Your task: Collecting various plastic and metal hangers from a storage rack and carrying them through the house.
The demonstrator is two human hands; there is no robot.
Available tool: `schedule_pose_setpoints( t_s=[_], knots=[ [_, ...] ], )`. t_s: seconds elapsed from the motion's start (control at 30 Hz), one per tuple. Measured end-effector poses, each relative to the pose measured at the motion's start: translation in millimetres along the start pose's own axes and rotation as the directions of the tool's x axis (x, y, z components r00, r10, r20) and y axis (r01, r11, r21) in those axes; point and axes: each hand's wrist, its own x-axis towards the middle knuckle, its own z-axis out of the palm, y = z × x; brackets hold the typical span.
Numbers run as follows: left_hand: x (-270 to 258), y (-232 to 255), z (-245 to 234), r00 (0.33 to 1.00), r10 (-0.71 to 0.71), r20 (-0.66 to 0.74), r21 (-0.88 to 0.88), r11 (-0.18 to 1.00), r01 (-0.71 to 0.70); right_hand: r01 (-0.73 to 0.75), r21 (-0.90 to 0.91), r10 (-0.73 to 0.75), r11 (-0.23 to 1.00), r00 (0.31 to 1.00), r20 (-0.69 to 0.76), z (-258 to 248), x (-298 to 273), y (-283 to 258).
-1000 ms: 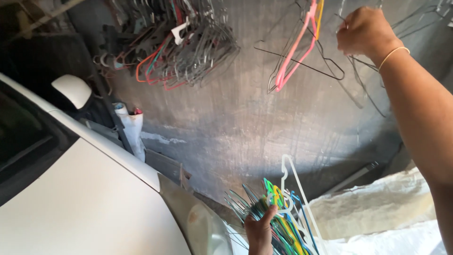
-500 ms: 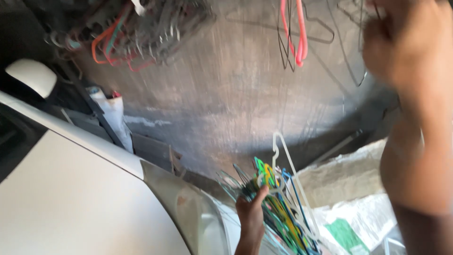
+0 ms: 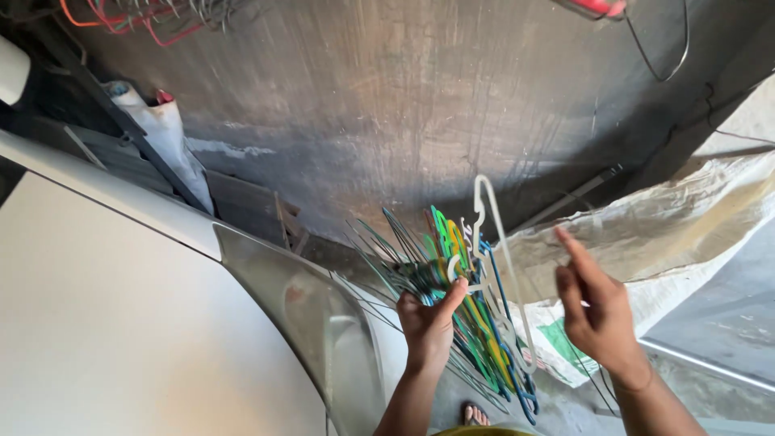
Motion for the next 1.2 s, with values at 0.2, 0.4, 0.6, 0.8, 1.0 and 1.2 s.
schedule_pose_setpoints(
  t_s=[0.2,0.4,0.6,0.8,1.0,1.2],
  knots=[
    [-8.3,0.3,5.2,0.994,0.091,0.057,-0.071,0.994,-0.087,0.072,-0.075,-0.074,0.995,0.997,-0.021,-1.3,-22.4,12.9],
    [-22.8,11.2,14.5,0.986,0.049,0.162,-0.075,0.996,-0.037,0.229,-0.094,-0.200,0.969,0.949,0.243,34.2,-26.9,18.2],
    [-25.1,7.1,6.1,0.973,0.006,0.230,0.005,1.000,-0.007,-0.008,-0.188,0.071,0.982,0.940,0.332,40.2,-36.0,17.5],
    [-21.3,0.2,-1.4,0.970,0.046,0.239,0.038,0.998,-0.057,-0.342,-0.208,0.400,0.916,0.810,0.428,37.3,-40.3,15.7],
    [-15.9,10.8,-2.6,0.928,-0.235,0.291,0.087,0.972,0.218,-0.180,-0.197,0.251,0.964,0.861,0.442,43.1,-39.5,11.9],
    [-2.6,-43.9,-26.2,0.941,-0.230,0.250,0.010,0.972,0.235,0.101,-0.036,-0.073,0.994,0.883,0.463,63.7,-54.3,53.6]
  ],
)
